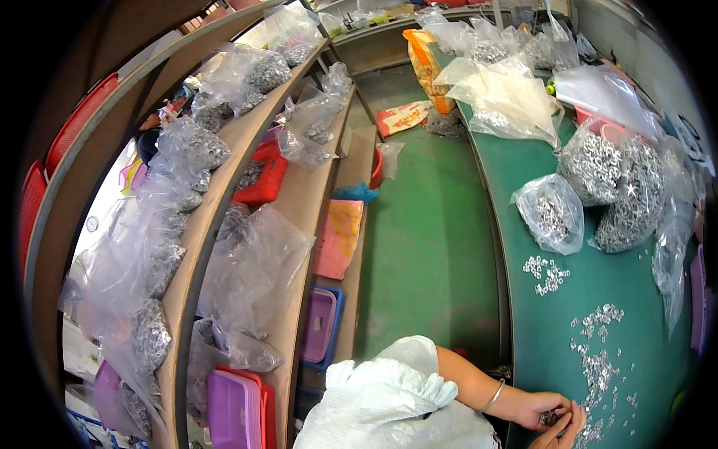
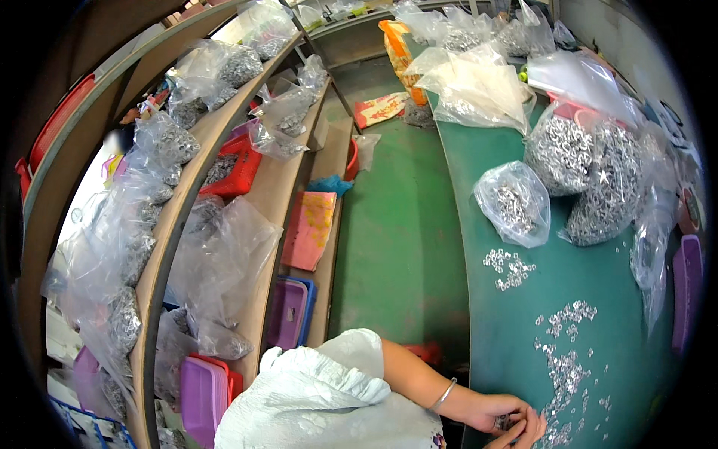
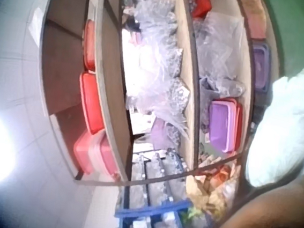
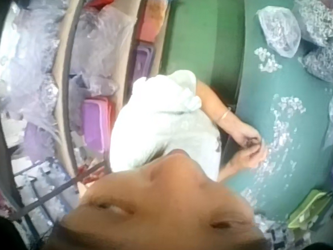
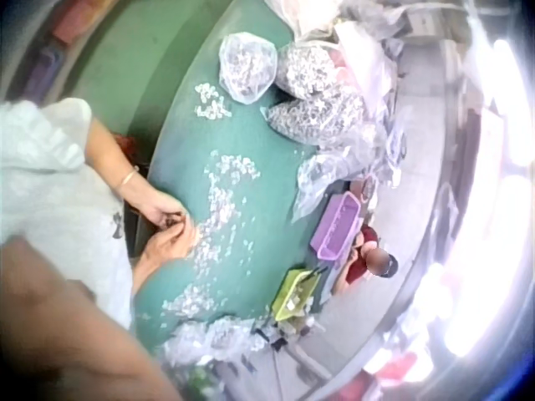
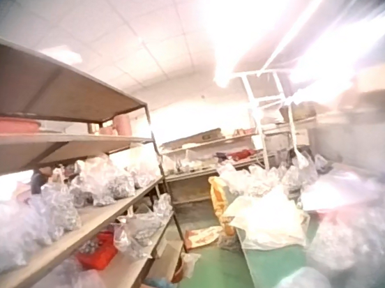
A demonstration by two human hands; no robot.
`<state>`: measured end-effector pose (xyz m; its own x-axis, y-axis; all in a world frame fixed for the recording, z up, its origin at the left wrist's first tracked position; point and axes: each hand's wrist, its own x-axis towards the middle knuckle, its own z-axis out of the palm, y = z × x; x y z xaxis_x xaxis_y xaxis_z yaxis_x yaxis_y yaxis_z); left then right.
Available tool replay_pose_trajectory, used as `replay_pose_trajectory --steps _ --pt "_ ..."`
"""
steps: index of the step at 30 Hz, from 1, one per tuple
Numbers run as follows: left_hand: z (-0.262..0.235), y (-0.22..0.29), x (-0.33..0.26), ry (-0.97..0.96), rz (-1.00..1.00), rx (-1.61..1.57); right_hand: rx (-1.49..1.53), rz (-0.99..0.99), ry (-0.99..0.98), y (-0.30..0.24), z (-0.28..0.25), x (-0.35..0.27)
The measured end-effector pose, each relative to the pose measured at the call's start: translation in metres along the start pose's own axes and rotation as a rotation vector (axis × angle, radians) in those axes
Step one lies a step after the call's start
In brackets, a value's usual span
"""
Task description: The person sorts small metal decorative components on a green tabletop by hand, picking them up from piles and placing them into different areas or plastic bags.
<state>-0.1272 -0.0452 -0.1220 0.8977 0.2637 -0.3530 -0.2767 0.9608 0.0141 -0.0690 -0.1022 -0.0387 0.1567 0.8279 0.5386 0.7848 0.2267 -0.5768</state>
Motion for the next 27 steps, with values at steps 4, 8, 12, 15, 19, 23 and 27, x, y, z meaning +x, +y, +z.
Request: replay_pose_trajectory --steps 4,8,12,15,19,23,27 --pt "0.008 0.018 -0.031 -0.067 0.004 0.130 -0.015 0.152 0.066 0.013 -0.012 -0.010" --pt "0.009 0.025 -0.049 0.018 0.064 0.117 -0.160 0.073 -0.142 0.079 -0.007 -0.003" --pt "0.016 0.028 -0.073 0.010 0.182 0.194 -0.284 0.052 -0.486 0.058 0.013 0.027" --pt "0.015 0.024 -0.077 0.035 0.194 0.121 -0.390 -0.045 -0.585 0.044 0.024 0.039" --pt "0.007 0.025 -0.073 -0.100 0.194 -0.085 -0.321 -0.020 -0.610 0.056 0.017 0.026" --pt "-0.003 0.041 -0.082 -0.244 0.218 -0.364 -0.253 0.079 -0.545 0.058 -0.007 0.007" --pt "0.012 0.077 -0.088 -0.038 0.346 -0.222 -0.272 0.069 -0.486 0.050 -0.027 -0.007"
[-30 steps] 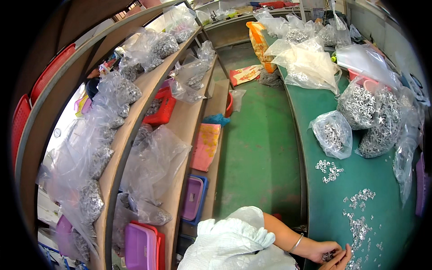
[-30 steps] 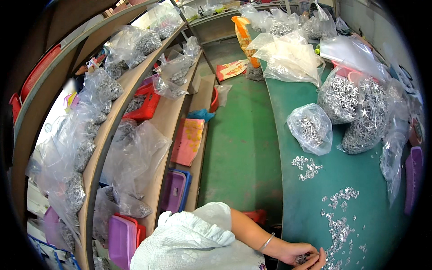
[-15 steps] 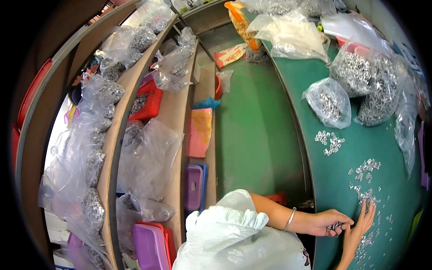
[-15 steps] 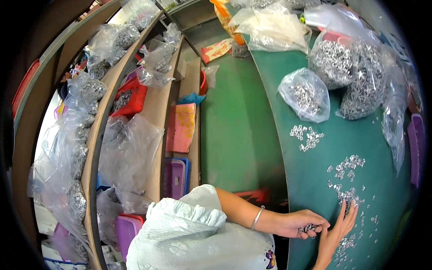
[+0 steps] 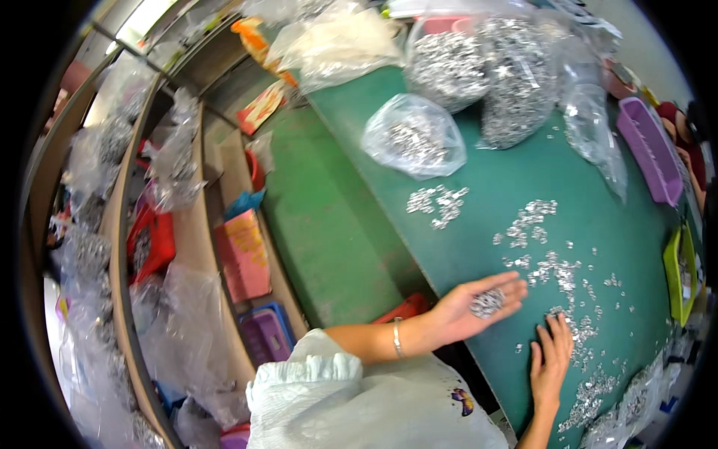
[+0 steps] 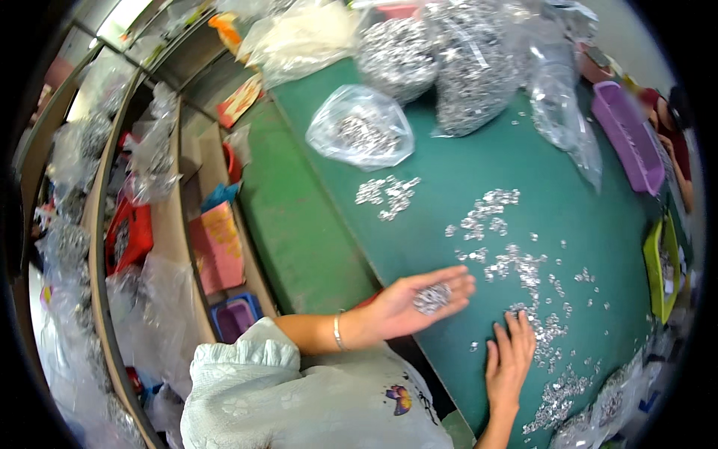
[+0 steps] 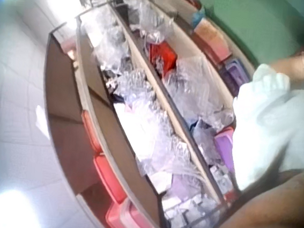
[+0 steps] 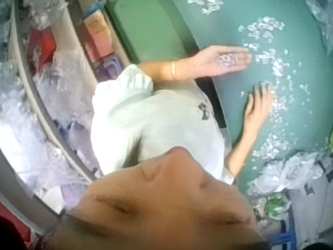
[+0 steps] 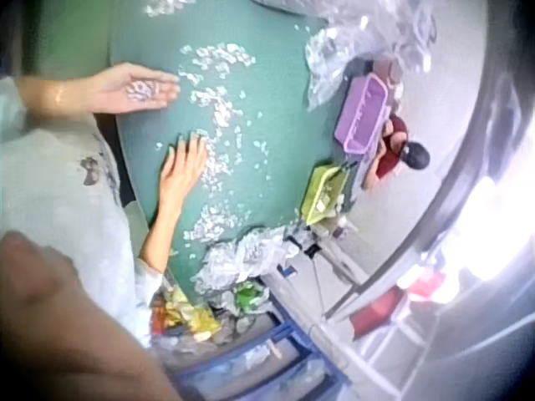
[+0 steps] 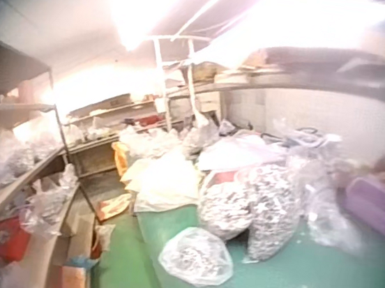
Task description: The person sorts small metal decorative components on a green tabletop by hand, picking them up from piles and placing them into different areas or plastic bags.
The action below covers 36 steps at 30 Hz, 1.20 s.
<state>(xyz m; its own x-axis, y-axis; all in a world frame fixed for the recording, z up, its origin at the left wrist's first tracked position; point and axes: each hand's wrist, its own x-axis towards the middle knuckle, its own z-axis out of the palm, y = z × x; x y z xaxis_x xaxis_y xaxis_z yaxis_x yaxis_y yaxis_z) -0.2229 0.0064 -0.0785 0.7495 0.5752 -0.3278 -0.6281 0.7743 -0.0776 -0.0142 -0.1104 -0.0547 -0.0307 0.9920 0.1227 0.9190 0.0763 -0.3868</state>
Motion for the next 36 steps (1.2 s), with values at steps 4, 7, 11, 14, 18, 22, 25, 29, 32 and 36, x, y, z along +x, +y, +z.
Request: replay_pose_trajectory --steps 4,7,11,14,18,22,25,29,32,36 --pt "0.023 0.044 0.013 0.093 0.131 0.112 0.133 0.080 0.017 -0.008 0.000 -0.029" --pt "0.060 0.101 0.028 0.000 0.330 0.143 0.163 0.103 0.116 -0.023 0.004 -0.036" --pt "0.147 0.176 0.050 -0.036 0.718 0.194 0.222 0.137 0.196 -0.030 0.006 -0.039" --pt "0.187 0.238 0.072 -0.071 0.801 0.255 0.244 0.125 0.204 -0.030 0.014 -0.040" --pt "0.220 0.242 0.109 0.162 1.096 0.559 0.246 0.127 0.229 -0.032 0.014 -0.044" --pt "0.211 0.249 0.124 0.183 1.201 0.812 0.202 0.154 0.248 -0.027 0.011 -0.044" --pt "0.209 0.251 0.114 0.313 1.252 1.103 0.139 0.206 0.250 -0.021 0.005 -0.046" --pt "0.196 0.240 0.097 0.118 1.412 1.366 0.009 0.339 0.225 -0.011 0.000 -0.047" --pt "0.173 0.178 0.054 -0.079 1.525 1.669 -0.030 0.339 0.136 -0.013 -0.001 -0.045" --pt "0.090 0.114 0.010 -0.072 1.118 1.987 0.019 0.225 0.046 -0.037 0.004 -0.037"
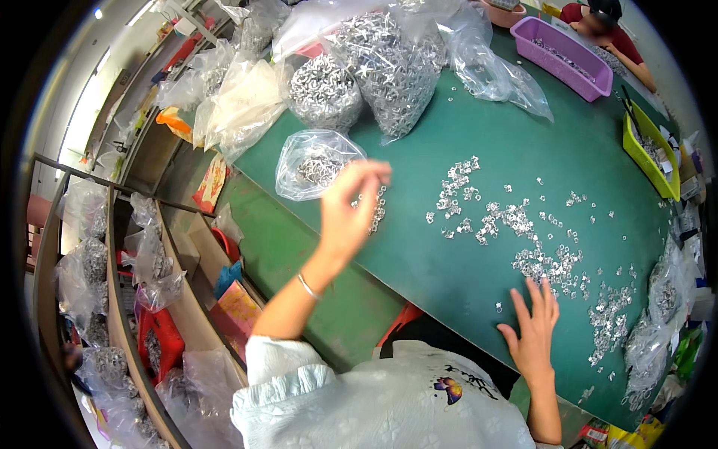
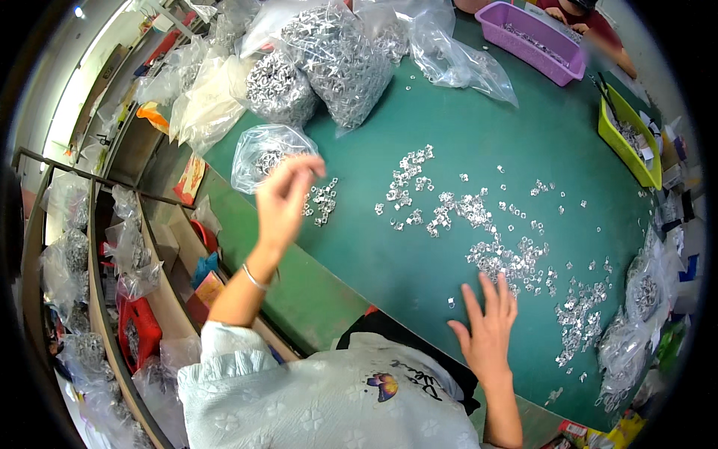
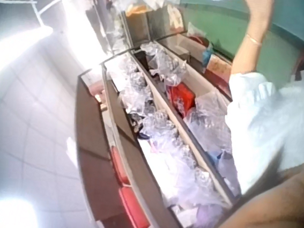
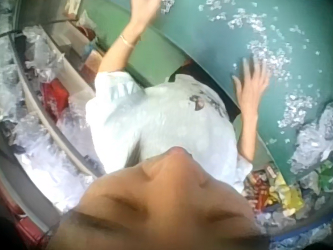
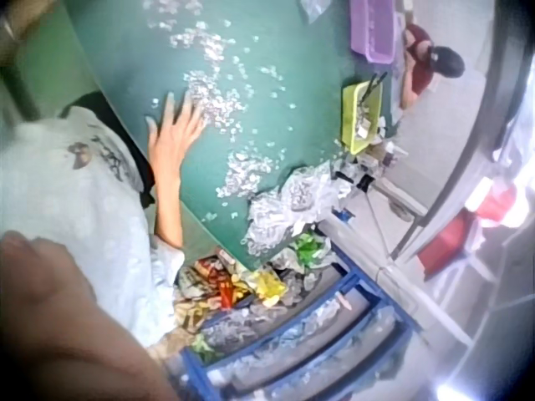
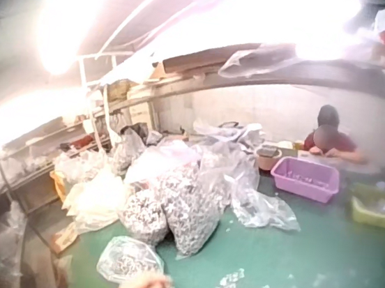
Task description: The person sorts small metal decorative components on a green tabletop by hand, picking them up from piles and placing them into different areas or plastic bags.
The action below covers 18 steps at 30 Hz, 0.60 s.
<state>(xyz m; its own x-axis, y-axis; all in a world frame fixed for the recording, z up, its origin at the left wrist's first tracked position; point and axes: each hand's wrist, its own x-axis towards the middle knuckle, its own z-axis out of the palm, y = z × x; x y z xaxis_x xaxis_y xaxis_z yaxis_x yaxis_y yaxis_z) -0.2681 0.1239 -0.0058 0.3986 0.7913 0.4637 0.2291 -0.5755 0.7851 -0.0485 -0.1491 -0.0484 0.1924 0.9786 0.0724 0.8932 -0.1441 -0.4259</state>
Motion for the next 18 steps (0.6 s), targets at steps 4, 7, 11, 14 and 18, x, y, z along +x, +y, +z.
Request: replay_pose_trajectory --steps 4,7,11,14,18 --pt "0.025 -0.027 -0.067 -0.063 -0.038 0.222 -0.016 -0.044 0.024 0.001 0.014 0.001" --pt "0.033 -0.030 -0.098 -0.188 -0.056 0.277 -0.101 0.044 0.193 0.020 0.012 0.007" --pt "0.049 -0.023 -0.097 -0.241 0.011 0.347 -0.091 0.128 0.306 0.023 0.007 0.008" --pt "0.062 -0.011 -0.086 -0.378 0.062 0.340 -0.122 0.122 0.240 0.021 0.009 0.024" --pt "0.089 0.006 -0.077 -0.582 0.066 0.458 -0.112 0.154 0.024 0.016 0.019 0.028"
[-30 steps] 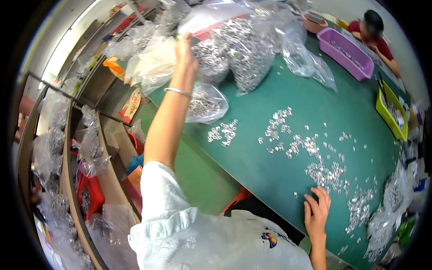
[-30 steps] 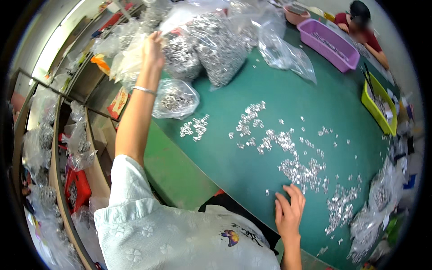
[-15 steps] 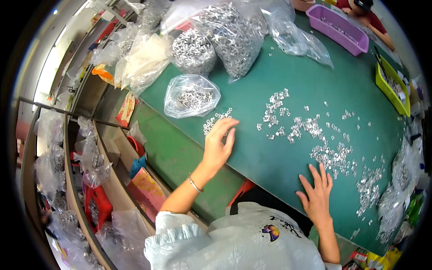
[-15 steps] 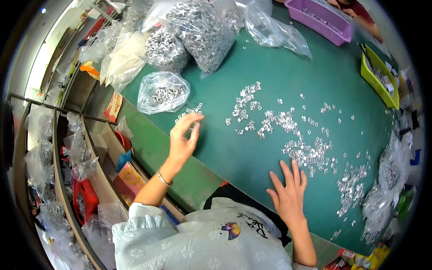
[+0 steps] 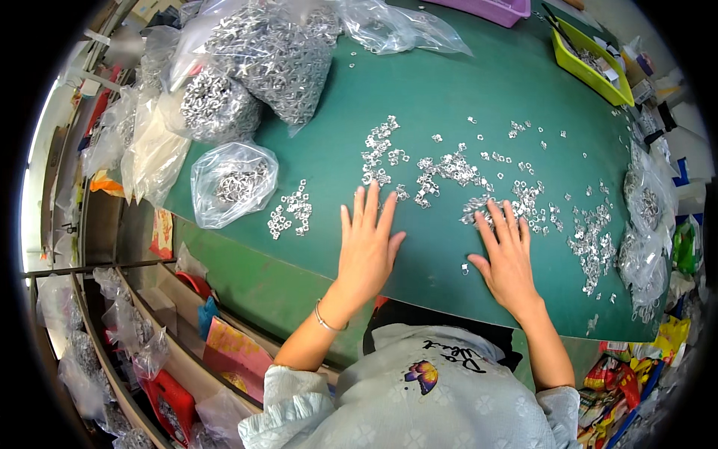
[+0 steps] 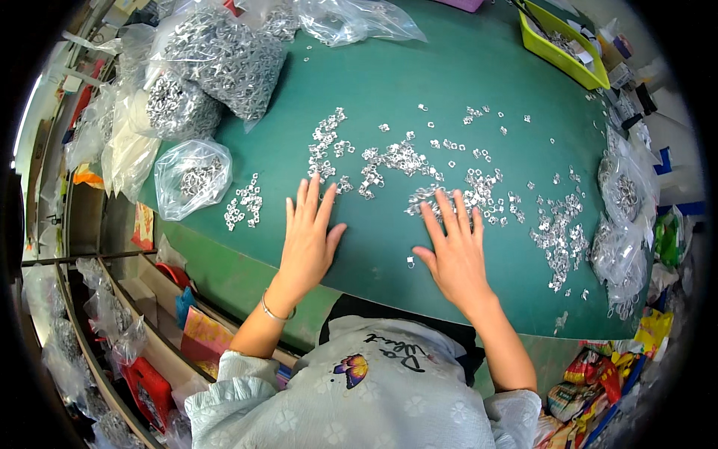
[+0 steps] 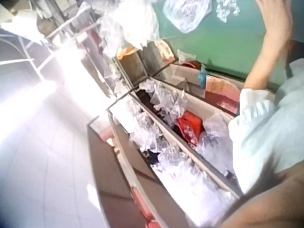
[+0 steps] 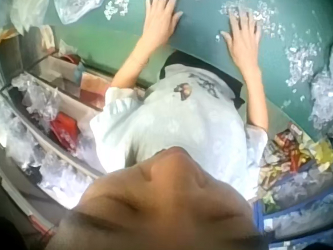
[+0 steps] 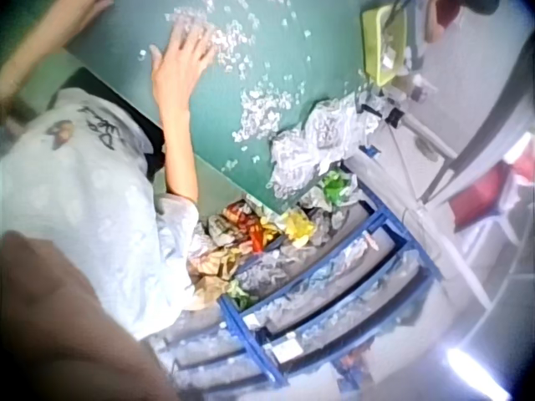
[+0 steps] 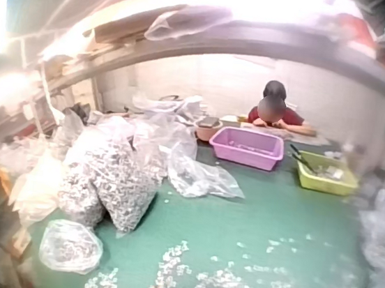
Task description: The person sorts small metal decorative components on a green tabletop by hand, picking them up from piles and placing them into different areas or plastic bags.
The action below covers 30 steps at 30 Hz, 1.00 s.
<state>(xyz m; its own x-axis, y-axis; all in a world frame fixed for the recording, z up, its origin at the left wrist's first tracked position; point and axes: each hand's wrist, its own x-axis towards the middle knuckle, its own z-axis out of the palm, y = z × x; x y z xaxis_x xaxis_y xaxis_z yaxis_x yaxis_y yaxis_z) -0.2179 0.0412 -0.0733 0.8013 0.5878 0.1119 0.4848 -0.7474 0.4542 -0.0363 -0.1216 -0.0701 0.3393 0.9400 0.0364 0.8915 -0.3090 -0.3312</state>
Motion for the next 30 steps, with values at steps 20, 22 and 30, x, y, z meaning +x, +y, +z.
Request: replay_pose_trajectory --steps 20,22,30 --pt "0.030 0.054 -0.024 -0.233 0.337 -0.008 -0.022 0.005 0.096 0.013 -0.027 0.002" --pt "0.028 0.049 -0.015 -0.174 0.212 0.083 -0.084 0.014 0.091 0.014 -0.015 0.011" --pt "0.028 0.060 -0.021 -0.185 0.220 -0.203 0.104 -0.011 -0.174 -0.003 -0.025 -0.039"
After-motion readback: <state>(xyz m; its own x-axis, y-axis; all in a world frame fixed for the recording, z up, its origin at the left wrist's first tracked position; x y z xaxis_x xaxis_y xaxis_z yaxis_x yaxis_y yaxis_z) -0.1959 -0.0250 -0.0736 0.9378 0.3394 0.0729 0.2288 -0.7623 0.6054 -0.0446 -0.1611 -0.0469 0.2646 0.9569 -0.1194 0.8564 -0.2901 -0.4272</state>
